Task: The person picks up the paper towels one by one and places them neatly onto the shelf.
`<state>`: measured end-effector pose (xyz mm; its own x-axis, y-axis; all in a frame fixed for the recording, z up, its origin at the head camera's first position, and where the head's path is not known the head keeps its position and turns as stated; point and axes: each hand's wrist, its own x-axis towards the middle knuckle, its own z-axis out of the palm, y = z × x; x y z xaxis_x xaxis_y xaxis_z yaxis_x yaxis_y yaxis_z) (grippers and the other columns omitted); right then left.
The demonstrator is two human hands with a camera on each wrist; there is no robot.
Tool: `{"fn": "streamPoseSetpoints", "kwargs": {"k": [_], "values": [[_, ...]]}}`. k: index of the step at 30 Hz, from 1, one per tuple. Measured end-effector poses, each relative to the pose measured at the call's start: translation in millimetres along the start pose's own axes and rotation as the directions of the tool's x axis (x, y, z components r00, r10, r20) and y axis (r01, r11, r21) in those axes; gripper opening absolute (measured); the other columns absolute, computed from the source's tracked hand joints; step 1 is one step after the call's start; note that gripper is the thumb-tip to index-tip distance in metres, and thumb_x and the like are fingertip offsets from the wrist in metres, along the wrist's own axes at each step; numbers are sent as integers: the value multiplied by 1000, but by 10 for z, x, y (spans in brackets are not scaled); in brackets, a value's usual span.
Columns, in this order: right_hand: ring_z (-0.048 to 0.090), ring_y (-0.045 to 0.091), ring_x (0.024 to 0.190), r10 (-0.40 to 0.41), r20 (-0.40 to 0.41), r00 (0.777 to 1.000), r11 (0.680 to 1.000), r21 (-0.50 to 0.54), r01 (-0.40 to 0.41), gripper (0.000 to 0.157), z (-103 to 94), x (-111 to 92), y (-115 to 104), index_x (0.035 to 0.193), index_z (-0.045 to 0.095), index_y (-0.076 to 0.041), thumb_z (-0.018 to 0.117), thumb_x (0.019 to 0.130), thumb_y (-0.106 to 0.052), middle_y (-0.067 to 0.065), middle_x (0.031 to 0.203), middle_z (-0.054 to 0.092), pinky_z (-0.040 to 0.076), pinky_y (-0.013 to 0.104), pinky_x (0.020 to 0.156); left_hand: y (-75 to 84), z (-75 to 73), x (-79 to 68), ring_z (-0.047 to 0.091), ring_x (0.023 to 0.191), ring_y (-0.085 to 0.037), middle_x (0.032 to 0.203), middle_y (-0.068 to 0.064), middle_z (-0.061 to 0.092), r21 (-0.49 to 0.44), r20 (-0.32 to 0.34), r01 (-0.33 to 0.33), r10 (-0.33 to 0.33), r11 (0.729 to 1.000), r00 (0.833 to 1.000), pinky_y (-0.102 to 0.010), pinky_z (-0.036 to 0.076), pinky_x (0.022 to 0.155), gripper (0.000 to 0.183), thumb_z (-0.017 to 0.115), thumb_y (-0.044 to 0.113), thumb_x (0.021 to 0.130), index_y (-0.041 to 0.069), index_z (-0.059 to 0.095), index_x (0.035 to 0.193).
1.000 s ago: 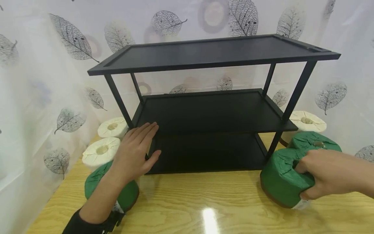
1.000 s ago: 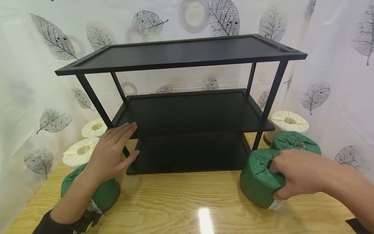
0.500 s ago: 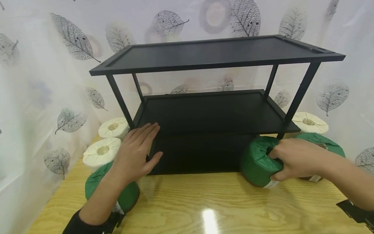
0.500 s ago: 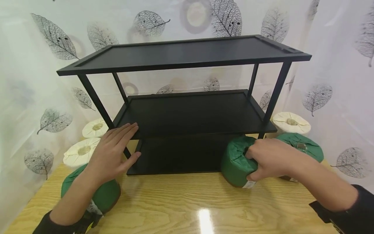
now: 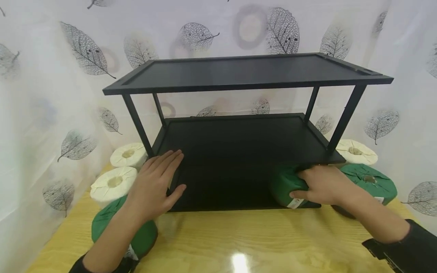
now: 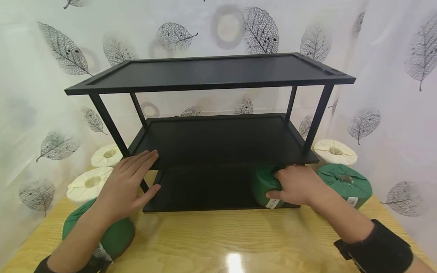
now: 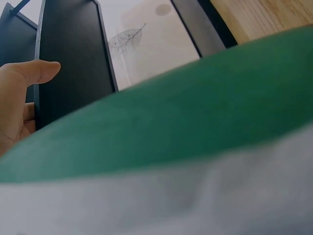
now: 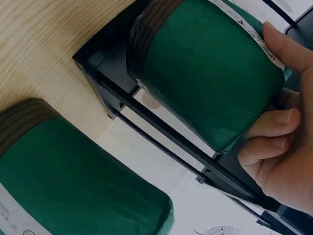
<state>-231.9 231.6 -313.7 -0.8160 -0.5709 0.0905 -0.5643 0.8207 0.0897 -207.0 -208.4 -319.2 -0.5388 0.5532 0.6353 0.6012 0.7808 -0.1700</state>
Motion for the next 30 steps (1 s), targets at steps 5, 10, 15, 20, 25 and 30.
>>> {"fn": "streamPoseSetpoints", "kwargs": {"k": [5, 10, 15, 20, 25, 30], "values": [[44, 12, 65, -4, -80, 997, 1000, 5, 4, 39, 81, 76, -32, 82, 56, -22, 65, 73, -59, -5, 72, 44, 40, 34, 58, -5, -14, -31, 36, 128, -30, 139, -15, 43, -1, 5, -4, 4, 1000, 1000, -50, 35, 100, 70, 55, 42, 82, 2, 39, 138], [58, 26, 91, -14, -194, 981, 1000, 2, 14, 55, 114, 128, -63, 114, 61, -9, 71, 74, -46, 11, 110, 59, 50, 47, 75, -16, -13, -11, 36, 128, -30, 139, -15, 43, -8, -7, -7, 7, 1000, 1000, -50, 35, 99, 70, 57, 40, 82, 2, 39, 138], [62, 24, 77, 6, -242, 970, 1000, -7, -8, 58, 162, 132, -88, 119, 58, -6, 73, 74, -40, 14, 110, 59, 53, 46, 67, -5, -6, -6, 36, 128, -30, 139, -15, 43, -11, 4, 2, -2, 1000, 1000, -50, 35, 100, 70, 56, 41, 82, 3, 39, 138], [62, 26, 79, 20, -283, 959, 1000, 6, -19, 60, 223, 153, -82, 123, 54, -3, 74, 74, -31, 18, 113, 57, 53, 46, 66, 2, -13, 9, 35, 129, -29, 140, -14, 42, -12, 19, 12, -12, 1000, 1000, -50, 34, 101, 71, 56, 41, 82, 4, 38, 139], [61, 30, 85, 61, -255, 965, 998, 32, -54, 62, 272, 156, -67, 132, 47, -3, 70, 79, -25, 21, 123, 52, 53, 47, 66, 9, -25, 15, 35, 129, -30, 140, -15, 42, -12, 26, 12, -12, 1000, 1000, -50, 35, 100, 72, 58, 41, 81, 3, 38, 139], [60, 32, 85, 93, -226, 970, 995, 60, -82, 58, 305, 167, -25, 134, 43, -2, 65, 84, -23, 24, 125, 49, 52, 45, 63, 17, -46, 20, 34, 129, -30, 140, -15, 41, -3, 57, 12, -12, 1000, 998, -50, 35, 100, 74, 62, 39, 80, 3, 36, 140]]}}
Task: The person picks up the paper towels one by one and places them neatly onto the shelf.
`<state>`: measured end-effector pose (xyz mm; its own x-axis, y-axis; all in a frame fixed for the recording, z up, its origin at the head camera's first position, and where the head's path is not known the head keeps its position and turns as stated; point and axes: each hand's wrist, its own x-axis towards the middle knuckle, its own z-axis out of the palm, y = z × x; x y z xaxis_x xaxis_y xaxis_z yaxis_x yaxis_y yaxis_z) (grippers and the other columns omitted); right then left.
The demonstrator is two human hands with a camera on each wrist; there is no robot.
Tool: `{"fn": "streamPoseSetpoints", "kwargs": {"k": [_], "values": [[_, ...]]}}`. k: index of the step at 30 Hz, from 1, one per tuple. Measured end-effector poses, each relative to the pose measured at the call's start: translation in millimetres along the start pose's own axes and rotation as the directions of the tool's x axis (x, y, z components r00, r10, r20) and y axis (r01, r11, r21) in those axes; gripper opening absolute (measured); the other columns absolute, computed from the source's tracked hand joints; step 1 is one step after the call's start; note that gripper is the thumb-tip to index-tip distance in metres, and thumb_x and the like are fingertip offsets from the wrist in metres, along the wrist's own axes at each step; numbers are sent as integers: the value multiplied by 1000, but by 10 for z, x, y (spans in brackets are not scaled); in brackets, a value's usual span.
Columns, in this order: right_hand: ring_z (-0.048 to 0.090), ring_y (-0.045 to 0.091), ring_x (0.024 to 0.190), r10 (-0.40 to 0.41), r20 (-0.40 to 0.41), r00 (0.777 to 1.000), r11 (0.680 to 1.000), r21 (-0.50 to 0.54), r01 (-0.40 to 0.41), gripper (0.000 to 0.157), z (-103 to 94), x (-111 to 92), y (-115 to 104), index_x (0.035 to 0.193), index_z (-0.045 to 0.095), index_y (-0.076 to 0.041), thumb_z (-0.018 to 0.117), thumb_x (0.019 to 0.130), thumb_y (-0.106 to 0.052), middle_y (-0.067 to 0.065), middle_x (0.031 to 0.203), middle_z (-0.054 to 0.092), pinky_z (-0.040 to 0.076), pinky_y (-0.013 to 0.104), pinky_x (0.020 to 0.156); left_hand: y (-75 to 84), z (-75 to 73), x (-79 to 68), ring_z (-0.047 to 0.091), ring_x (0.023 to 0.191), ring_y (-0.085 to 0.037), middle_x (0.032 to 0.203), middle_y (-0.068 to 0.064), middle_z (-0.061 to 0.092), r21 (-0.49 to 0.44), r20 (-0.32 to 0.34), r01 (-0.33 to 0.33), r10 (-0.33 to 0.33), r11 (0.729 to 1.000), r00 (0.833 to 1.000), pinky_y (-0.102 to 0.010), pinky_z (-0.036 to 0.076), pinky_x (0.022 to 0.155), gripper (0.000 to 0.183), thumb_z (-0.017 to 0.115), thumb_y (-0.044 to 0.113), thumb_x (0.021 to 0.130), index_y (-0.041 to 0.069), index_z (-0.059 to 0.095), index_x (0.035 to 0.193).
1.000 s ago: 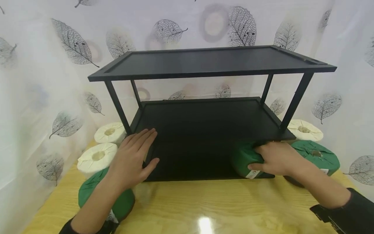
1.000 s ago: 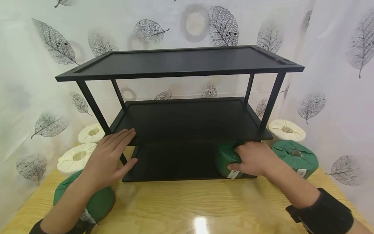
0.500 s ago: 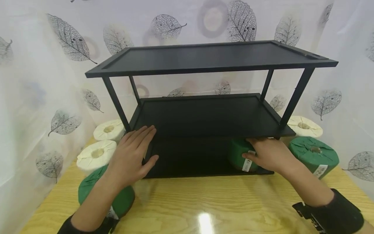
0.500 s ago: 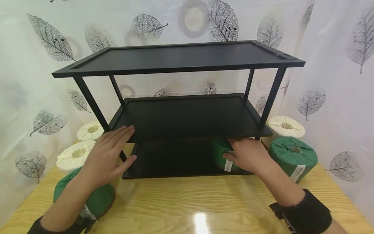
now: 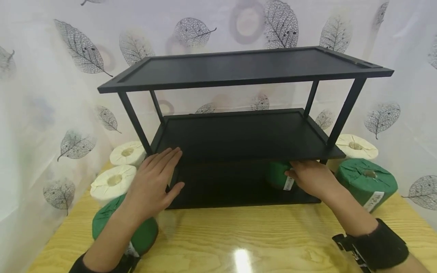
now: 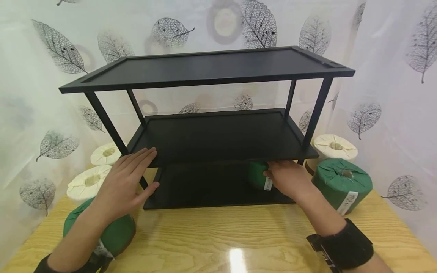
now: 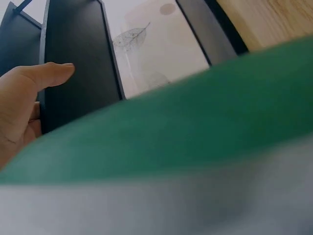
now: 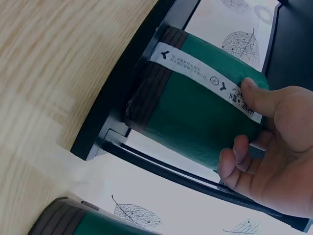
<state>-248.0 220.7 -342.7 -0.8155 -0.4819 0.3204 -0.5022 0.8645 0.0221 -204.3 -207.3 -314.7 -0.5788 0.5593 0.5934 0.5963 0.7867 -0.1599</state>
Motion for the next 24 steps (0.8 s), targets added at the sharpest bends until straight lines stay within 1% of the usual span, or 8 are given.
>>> {"fn": "streamPoseSetpoints", "kwargs": {"k": [5, 9, 11, 14, 15, 17, 20, 24], "values": [[58, 34, 91, 13, 20, 1000, 1000, 25, -13, 54, -30, 15, 19, 133, 43, -2, 62, 87, -23, 22, 118, 51, 50, 49, 72, 48, -130, 33, 32, 131, -30, 143, -15, 38, -8, 128, 61, -60, 998, 990, -52, 32, 103, 76, 61, 44, 83, 4, 35, 141], [57, 34, 94, 19, 10, 1000, 1000, 2, -19, 53, -84, 30, 12, 130, 47, -2, 62, 86, -27, 17, 106, 57, 44, 59, 83, 136, -284, 174, 29, 132, -31, 145, -14, 35, -31, 291, 159, -143, 987, 946, -53, 29, 104, 73, 48, 55, 89, 5, 37, 140], [53, 38, 104, 34, 59, 998, 999, 20, -36, 58, -97, 42, 9, 135, 43, -2, 58, 88, -32, 19, 116, 54, 37, 65, 89, 192, -329, 267, 28, 132, -31, 145, -14, 35, -45, 348, 206, -178, 978, 921, -53, 29, 105, 70, 42, 57, 91, 5, 39, 138], [36, 44, 123, 50, 145, 988, 988, 137, -70, 66, -112, 90, 2, 144, 26, -3, 51, 92, -35, 23, 140, 34, 27, 68, 97, 256, -347, 375, 29, 132, -32, 144, -15, 36, -63, 386, 255, -212, 965, 898, -53, 30, 104, 69, 35, 58, 93, 5, 41, 137], [27, 45, 128, 48, 166, 985, 980, 184, -79, 67, -116, 111, 4, 146, 21, -4, 50, 93, -35, 24, 146, 24, 23, 68, 99, 271, -346, 397, 29, 132, -31, 144, -15, 36, -67, 387, 264, -219, 962, 896, -53, 30, 104, 67, 35, 56, 94, 5, 41, 137], [21, 43, 132, 25, 166, 986, 963, 262, -68, 66, -132, 144, 7, 147, 18, -6, 49, 94, -33, 23, 148, 19, 23, 63, 102, 291, -334, 418, 29, 132, -31, 144, -14, 35, -69, 377, 275, -230, 959, 897, -53, 29, 104, 67, 33, 56, 95, 5, 41, 137], [25, 40, 131, -15, 123, 992, 943, 331, -27, 60, -155, 170, 27, 145, 25, -7, 51, 94, -26, 21, 146, 25, 29, 57, 102, 286, -287, 418, 27, 133, -30, 146, -14, 33, -57, 337, 275, -241, 960, 910, -53, 28, 105, 67, 30, 56, 95, 5, 40, 138], [34, 39, 125, -26, 116, 993, 945, 326, -13, 54, -207, 128, 88, 142, 31, -6, 49, 93, -17, 22, 142, 31, 35, 55, 98, 250, -177, 394, 26, 134, -29, 147, -12, 32, -9, 274, 250, -238, 968, 932, -53, 26, 106, 67, 26, 55, 96, 6, 37, 140]]}}
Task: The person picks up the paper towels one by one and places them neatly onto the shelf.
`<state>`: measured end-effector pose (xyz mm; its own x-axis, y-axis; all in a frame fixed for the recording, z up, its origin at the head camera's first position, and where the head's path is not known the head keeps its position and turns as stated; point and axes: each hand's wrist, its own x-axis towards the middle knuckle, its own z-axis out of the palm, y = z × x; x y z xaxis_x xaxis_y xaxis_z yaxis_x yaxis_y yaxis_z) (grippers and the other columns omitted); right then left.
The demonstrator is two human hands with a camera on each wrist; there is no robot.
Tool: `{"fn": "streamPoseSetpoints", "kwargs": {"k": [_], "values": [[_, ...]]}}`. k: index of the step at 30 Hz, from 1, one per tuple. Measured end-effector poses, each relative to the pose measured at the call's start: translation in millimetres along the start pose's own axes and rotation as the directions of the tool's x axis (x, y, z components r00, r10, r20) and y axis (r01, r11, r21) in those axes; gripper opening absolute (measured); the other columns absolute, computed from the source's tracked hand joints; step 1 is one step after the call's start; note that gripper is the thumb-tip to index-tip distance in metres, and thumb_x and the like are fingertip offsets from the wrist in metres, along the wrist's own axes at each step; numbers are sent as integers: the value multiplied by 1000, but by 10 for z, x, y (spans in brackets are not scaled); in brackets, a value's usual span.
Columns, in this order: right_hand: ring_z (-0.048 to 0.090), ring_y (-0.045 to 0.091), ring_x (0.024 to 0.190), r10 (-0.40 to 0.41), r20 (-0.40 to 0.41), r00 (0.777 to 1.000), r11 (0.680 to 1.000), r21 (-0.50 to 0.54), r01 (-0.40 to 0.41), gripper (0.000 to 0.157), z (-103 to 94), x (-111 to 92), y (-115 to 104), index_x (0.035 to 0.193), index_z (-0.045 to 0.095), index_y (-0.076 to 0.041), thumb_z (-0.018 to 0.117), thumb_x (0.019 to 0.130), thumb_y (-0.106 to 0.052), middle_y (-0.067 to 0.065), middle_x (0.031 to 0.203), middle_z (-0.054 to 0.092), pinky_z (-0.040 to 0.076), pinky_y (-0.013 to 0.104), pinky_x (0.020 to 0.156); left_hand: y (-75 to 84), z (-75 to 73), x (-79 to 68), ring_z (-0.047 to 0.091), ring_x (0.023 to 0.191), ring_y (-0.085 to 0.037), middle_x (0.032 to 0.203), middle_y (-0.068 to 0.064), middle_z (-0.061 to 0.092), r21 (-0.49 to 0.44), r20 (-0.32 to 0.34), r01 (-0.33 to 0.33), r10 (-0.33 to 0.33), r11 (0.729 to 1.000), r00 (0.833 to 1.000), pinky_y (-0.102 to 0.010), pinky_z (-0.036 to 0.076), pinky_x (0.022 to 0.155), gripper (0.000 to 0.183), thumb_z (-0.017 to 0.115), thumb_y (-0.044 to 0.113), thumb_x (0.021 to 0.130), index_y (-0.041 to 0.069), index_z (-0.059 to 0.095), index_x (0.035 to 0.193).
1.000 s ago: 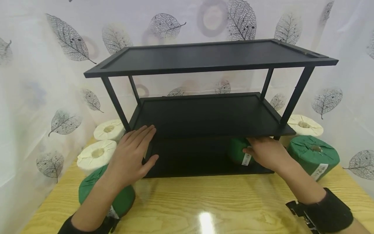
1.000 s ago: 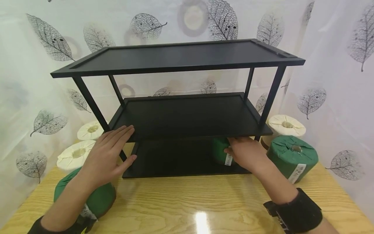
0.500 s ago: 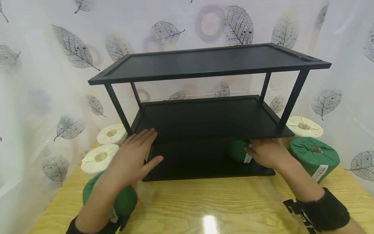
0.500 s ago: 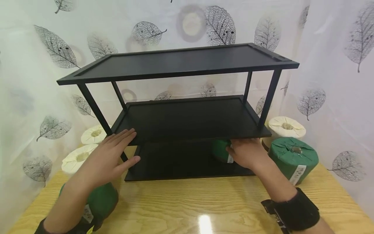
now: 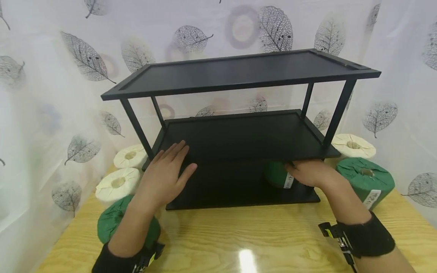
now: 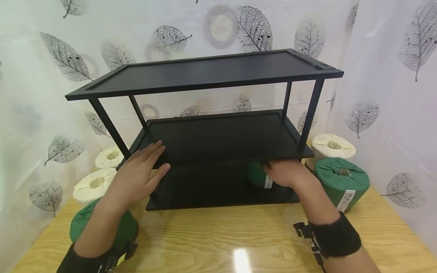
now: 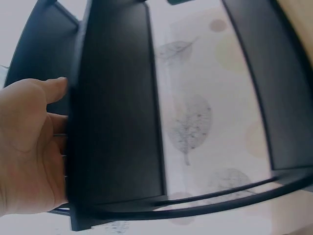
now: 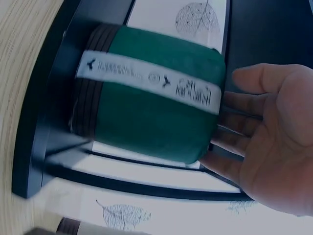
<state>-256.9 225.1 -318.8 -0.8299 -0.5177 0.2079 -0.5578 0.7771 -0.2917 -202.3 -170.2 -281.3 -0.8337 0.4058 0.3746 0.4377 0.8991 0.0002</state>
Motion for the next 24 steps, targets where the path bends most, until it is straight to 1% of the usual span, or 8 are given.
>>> {"fn": "streamPoseSetpoints", "kwargs": {"k": [2, 3, 5, 6, 9, 13, 19, 24], "values": [[34, 40, 124, 5, 26, 1000, 1000, -12, -4, 54, -27, -41, 24, 143, 28, -5, 46, 93, -12, 24, 142, 29, 35, 56, 98, -16, 66, -11, 27, 133, -28, 147, -11, 33, 43, -24, -10, 11, 999, 1000, -53, 26, 106, 67, 25, 56, 97, 6, 37, 140], [32, 42, 125, 4, 40, 999, 1000, -16, -3, 55, -41, -55, 37, 143, 26, -4, 45, 93, -10, 25, 143, 27, 34, 56, 99, -22, 92, -11, 28, 133, -28, 146, -11, 34, 63, -35, -15, 17, 998, 999, -53, 26, 106, 67, 24, 56, 97, 7, 37, 140], [31, 43, 126, 2, 57, 998, 1000, -23, -1, 56, -66, -71, 61, 145, 21, -4, 42, 94, -7, 25, 144, 24, 33, 57, 100, -32, 128, -1, 29, 133, -28, 145, -10, 35, 96, -53, -26, 31, 995, 998, -53, 27, 106, 67, 23, 56, 97, 8, 37, 140], [31, 43, 126, -3, 59, 998, 1000, -30, 5, 55, -74, -70, 70, 145, 21, -4, 41, 94, -6, 25, 144, 25, 33, 57, 100, -35, 141, 7, 29, 132, -28, 145, -10, 36, 108, -61, -30, 37, 994, 997, -53, 27, 105, 67, 23, 56, 97, 8, 37, 140], [37, 40, 122, -6, 54, 999, 999, -51, 8, 52, -83, -68, 86, 143, 27, -5, 41, 93, -2, 23, 140, 32, 37, 55, 97, -39, 168, 20, 30, 132, -29, 145, -10, 36, 117, -68, -35, 43, 992, 997, -54, 28, 105, 66, 22, 56, 97, 8, 37, 141], [43, 38, 117, 35, 47, 998, 996, -87, -31, 46, -87, -54, 82, 138, 36, -6, 42, 93, -1, 22, 134, 39, 40, 54, 93, -42, 173, 38, 30, 132, -29, 145, -10, 36, 118, -59, -38, 45, 992, 997, -54, 28, 105, 67, 22, 56, 97, 8, 37, 141], [44, 38, 115, 69, 32, 997, 992, -113, -65, 43, -52, -29, 69, 135, 40, -6, 42, 93, -1, 23, 131, 41, 40, 54, 93, -36, 175, 22, 30, 132, -29, 145, -10, 36, 133, -59, -33, 41, 991, 997, -54, 28, 104, 68, 24, 57, 96, 8, 36, 141], [45, 40, 113, 90, 25, 996, 989, -122, -87, 42, -41, -30, 64, 134, 41, -3, 42, 92, -1, 25, 130, 41, 41, 54, 90, -32, 176, 33, 32, 131, -30, 144, -11, 38, 141, -85, -45, 57, 989, 995, -54, 30, 104, 68, 26, 57, 96, 7, 38, 140]]}}
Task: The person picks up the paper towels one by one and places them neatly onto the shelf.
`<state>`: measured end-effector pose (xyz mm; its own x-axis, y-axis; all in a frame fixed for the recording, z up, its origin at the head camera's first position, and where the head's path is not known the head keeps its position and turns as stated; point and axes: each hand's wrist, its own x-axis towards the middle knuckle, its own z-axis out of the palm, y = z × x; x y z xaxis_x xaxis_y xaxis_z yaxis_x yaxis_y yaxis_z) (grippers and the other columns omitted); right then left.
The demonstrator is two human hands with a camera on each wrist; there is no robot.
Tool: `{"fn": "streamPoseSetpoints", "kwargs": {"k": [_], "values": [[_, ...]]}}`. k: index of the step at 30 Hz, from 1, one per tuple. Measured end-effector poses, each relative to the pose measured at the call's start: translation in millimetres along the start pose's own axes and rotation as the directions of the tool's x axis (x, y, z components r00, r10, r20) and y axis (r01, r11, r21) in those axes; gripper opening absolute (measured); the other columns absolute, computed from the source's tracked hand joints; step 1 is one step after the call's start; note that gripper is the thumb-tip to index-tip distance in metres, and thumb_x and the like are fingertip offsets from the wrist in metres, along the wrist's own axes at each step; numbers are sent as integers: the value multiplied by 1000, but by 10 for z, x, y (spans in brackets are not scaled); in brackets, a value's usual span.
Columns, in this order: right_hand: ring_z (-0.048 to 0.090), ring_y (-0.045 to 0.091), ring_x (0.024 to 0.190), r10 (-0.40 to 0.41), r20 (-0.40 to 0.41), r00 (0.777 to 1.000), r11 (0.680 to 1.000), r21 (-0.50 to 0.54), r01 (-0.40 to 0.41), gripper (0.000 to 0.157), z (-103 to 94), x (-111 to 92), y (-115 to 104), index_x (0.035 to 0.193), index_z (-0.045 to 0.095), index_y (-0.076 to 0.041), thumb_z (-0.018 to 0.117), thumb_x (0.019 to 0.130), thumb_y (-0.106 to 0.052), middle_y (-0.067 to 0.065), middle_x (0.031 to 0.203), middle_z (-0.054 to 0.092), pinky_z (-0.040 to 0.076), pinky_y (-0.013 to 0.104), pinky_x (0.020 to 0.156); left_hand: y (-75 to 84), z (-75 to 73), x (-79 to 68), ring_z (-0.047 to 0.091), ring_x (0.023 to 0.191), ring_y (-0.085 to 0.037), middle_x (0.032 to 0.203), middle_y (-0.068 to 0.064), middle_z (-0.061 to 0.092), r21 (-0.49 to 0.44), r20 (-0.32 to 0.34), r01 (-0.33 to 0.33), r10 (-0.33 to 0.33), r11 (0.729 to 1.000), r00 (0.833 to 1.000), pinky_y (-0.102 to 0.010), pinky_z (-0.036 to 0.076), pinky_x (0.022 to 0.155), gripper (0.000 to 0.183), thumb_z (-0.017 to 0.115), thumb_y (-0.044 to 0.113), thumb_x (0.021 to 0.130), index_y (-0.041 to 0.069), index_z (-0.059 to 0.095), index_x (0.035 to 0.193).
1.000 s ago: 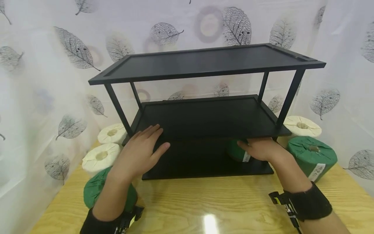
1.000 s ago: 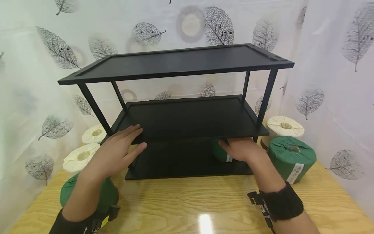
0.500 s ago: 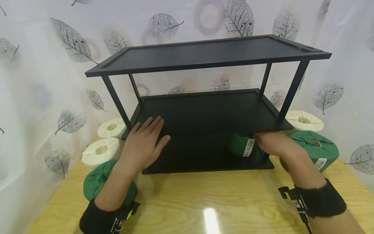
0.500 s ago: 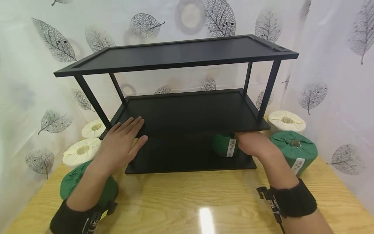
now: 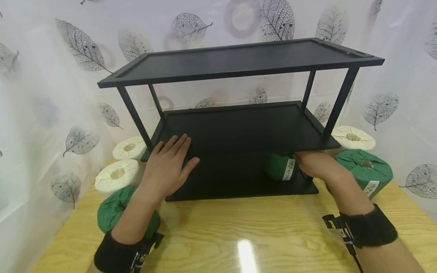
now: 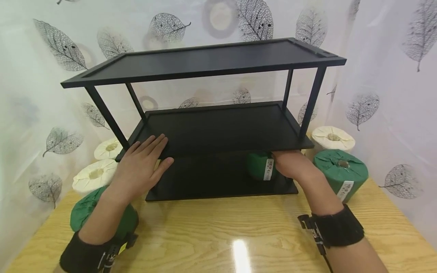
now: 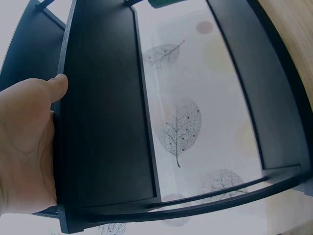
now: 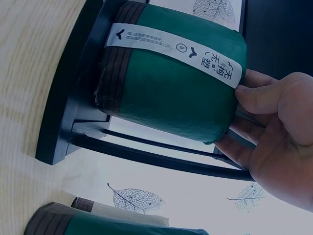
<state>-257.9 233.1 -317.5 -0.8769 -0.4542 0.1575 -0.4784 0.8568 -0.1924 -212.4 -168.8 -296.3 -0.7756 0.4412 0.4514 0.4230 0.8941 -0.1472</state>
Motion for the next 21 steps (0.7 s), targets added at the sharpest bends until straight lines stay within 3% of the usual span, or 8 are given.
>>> {"fn": "streamPoseSetpoints", "kwargs": {"k": [9, 15, 21], "values": [[41, 41, 116, -26, -20, 999, 1000, -6, 25, 46, 16, 37, 15, 137, 35, -1, 42, 92, 0, 27, 132, 37, 41, 53, 86, -1, -7, 4, 31, 131, -29, 144, -11, 37, 8, 8, 6, -6, 1000, 1000, -53, 29, 105, 67, 26, 57, 96, 7, 36, 141], [39, 41, 119, -38, -39, 998, 999, -2, 38, 47, 41, 48, 5, 139, 34, -3, 42, 92, -1, 26, 134, 36, 37, 56, 95, -12, 3, -16, 31, 131, -30, 144, -11, 37, 6, 9, 1, -1, 1000, 1000, -53, 29, 105, 67, 27, 56, 96, 7, 36, 141], [39, 42, 118, -25, -38, 999, 1000, -19, 24, 49, 50, 37, -2, 139, 33, -3, 44, 92, -1, 27, 133, 35, 39, 55, 92, 2, 0, 8, 30, 131, -31, 145, -12, 36, 3, 26, -1, 1, 1000, 1000, -54, 30, 104, 67, 27, 56, 96, 7, 34, 142]]}}
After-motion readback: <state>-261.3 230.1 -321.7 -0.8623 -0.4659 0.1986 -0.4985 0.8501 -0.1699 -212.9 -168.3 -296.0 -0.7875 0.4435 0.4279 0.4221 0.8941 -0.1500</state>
